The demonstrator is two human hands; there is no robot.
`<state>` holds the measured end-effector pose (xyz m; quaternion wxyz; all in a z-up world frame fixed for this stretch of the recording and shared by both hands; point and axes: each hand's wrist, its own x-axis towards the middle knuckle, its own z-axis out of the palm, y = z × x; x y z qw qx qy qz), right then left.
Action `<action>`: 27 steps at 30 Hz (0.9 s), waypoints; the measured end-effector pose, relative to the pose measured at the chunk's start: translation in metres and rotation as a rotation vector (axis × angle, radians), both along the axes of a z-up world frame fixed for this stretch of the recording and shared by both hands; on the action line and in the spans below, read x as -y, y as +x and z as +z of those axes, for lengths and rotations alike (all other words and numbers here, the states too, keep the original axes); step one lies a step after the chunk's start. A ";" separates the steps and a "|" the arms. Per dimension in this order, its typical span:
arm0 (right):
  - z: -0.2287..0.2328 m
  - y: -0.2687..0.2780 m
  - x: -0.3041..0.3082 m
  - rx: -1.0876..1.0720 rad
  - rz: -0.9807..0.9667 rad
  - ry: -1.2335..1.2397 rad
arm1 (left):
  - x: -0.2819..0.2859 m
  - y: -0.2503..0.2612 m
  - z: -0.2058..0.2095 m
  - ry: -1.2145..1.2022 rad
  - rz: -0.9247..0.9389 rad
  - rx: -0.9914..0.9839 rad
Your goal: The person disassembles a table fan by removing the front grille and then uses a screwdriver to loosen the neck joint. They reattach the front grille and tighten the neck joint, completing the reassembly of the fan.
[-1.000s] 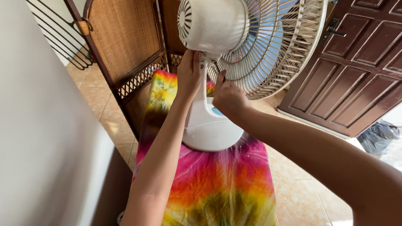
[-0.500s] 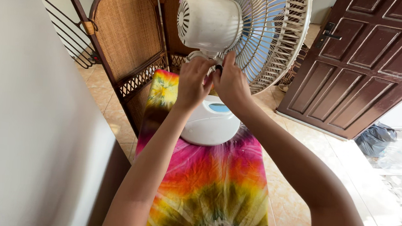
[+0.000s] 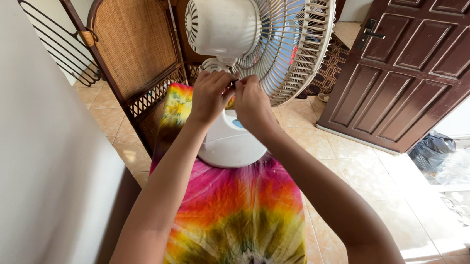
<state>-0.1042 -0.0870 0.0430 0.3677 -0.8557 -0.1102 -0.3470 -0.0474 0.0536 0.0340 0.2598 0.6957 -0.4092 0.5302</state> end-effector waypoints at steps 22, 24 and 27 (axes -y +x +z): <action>-0.032 0.071 0.009 -0.288 0.030 0.443 | 0.001 0.064 -0.008 -0.412 -0.113 -0.528; -0.026 0.066 0.009 0.001 -0.088 0.109 | 0.009 0.076 -0.011 -0.440 -0.339 -0.697; -0.018 0.055 0.012 -0.055 -0.159 -0.101 | 0.011 0.081 -0.019 -0.365 -0.043 -0.386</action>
